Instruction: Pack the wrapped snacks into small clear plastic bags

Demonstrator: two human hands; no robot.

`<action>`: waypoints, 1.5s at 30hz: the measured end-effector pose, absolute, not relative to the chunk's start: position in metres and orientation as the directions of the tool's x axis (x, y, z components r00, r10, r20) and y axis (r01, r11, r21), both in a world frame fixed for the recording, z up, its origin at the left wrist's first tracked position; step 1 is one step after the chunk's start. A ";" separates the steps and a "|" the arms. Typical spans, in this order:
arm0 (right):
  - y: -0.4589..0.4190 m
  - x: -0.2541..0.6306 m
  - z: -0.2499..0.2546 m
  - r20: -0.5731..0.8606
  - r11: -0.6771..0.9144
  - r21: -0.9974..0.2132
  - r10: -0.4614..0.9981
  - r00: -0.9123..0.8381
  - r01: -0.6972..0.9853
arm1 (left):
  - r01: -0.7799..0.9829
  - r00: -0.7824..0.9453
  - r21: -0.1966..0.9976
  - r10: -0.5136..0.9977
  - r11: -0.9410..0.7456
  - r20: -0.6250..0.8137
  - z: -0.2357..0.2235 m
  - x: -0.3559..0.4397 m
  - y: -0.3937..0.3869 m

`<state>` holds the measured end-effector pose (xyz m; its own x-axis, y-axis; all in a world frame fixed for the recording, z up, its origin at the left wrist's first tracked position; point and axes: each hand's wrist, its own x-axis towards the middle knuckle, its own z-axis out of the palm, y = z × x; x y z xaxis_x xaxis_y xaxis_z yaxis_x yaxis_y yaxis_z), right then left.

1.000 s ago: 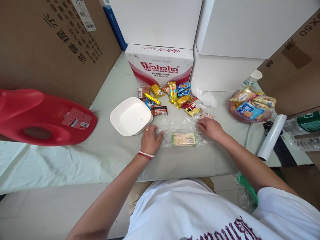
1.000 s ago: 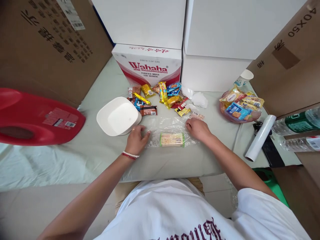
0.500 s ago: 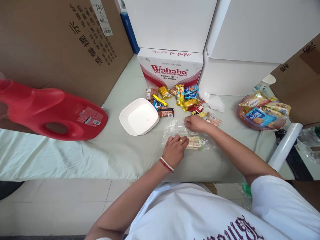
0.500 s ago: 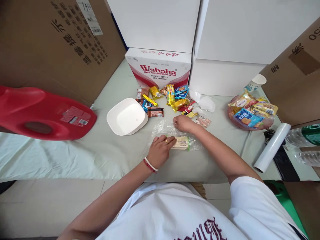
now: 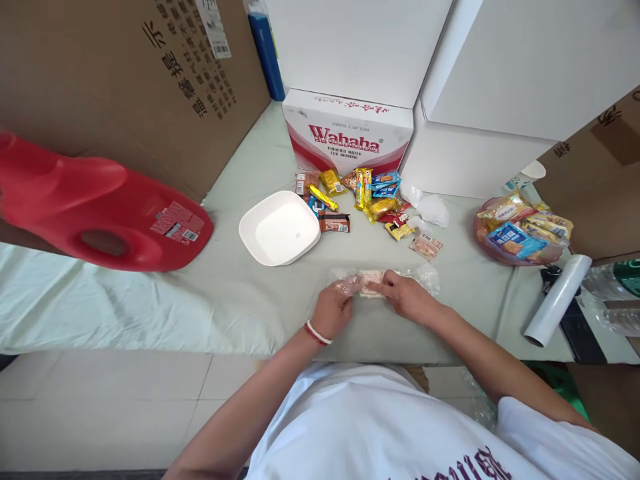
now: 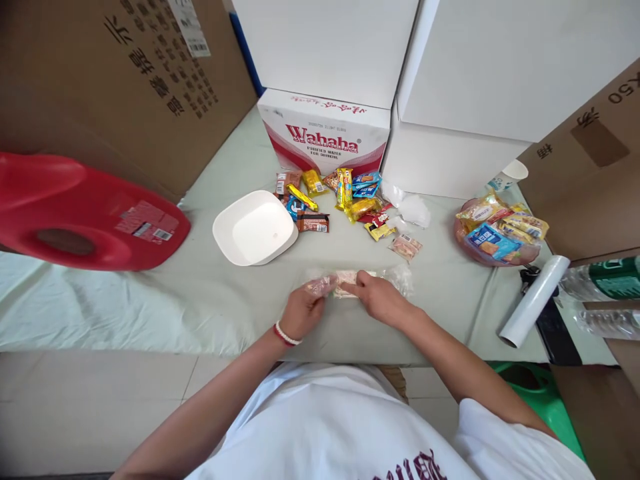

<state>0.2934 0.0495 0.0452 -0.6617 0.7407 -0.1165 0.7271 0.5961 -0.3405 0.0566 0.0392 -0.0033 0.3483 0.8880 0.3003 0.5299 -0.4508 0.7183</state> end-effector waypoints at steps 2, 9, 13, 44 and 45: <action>0.044 0.293 0.036 -0.133 0.608 -0.296 0.738 -0.662 0.737 | 0.469 0.057 0.838 0.957 -0.278 0.286 -0.004 0.040 0.043; 0.040 0.286 0.044 -0.131 0.544 -0.372 0.771 -0.623 0.752 | 0.766 -0.079 0.642 0.995 0.018 0.067 0.015 0.041 0.070; 0.039 0.293 0.049 -0.031 0.525 -0.555 0.762 -0.647 0.645 | 0.732 0.089 0.678 0.996 -0.064 -0.001 0.022 0.047 0.060; 0.074 0.268 0.078 -0.179 0.093 -0.202 0.975 -0.130 0.975 | 0.873 0.480 0.082 0.877 -0.480 0.021 0.035 0.126 0.025; 0.077 0.258 0.077 -0.215 0.123 -0.200 0.962 -0.166 0.972 | 0.868 0.484 0.110 0.875 -0.484 0.026 0.034 0.123 0.026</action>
<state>0.2580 0.0773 0.0770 -0.1663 0.9624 -0.2147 0.9719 0.1232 -0.2004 0.1231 0.0261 0.0335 0.4840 0.8747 0.0262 0.8683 -0.4837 0.1102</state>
